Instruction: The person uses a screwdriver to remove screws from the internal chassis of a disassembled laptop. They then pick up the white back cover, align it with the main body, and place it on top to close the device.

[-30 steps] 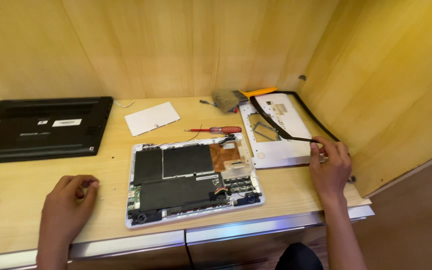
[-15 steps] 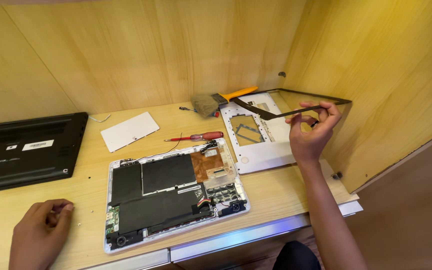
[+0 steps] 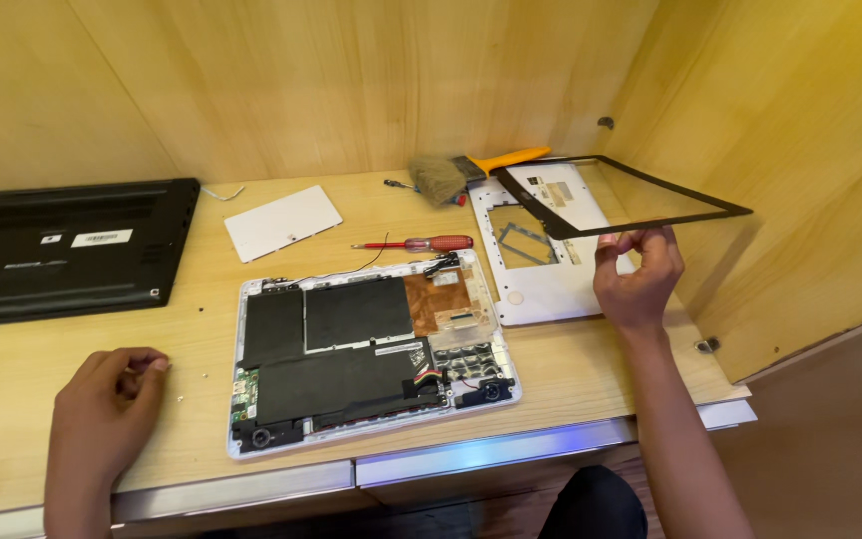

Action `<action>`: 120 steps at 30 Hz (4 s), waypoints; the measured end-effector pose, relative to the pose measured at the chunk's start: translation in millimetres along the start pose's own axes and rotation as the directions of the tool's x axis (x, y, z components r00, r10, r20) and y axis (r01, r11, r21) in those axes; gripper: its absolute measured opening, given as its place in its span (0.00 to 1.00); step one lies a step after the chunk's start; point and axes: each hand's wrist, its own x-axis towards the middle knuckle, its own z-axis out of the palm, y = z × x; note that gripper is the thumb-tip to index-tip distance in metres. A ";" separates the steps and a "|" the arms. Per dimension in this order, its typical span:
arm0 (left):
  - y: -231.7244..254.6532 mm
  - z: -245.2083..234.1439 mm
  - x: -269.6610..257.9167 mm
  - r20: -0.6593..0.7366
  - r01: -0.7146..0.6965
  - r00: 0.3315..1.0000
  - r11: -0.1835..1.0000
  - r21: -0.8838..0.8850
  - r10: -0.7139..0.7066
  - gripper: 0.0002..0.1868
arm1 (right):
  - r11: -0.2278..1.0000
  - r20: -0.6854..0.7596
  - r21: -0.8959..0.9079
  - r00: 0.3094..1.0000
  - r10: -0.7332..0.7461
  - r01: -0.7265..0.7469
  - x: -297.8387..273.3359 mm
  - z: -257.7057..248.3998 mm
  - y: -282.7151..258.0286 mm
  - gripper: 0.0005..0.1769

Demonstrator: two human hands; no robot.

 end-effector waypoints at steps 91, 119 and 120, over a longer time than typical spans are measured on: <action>5.5 -6.8 4.1 0.037 0.057 0.998 0.998 -0.030 -0.056 0.09 | 0.566 0.664 0.413 0.661 0.349 -0.713 37.3 35.6 -25.7 0.54; -10.3 -6.1 -6.7 -0.065 -0.148 0.987 0.989 0.001 0.147 0.07 | -0.613 0.741 0.671 0.332 0.584 -0.417 -9.7 -50.0 -160.6 0.08; -9.5 -6.7 -7.5 -0.056 -0.149 0.987 0.989 0.007 0.149 0.08 | -0.408 0.655 0.736 0.412 0.633 -0.541 -17.4 -56.2 -161.5 0.08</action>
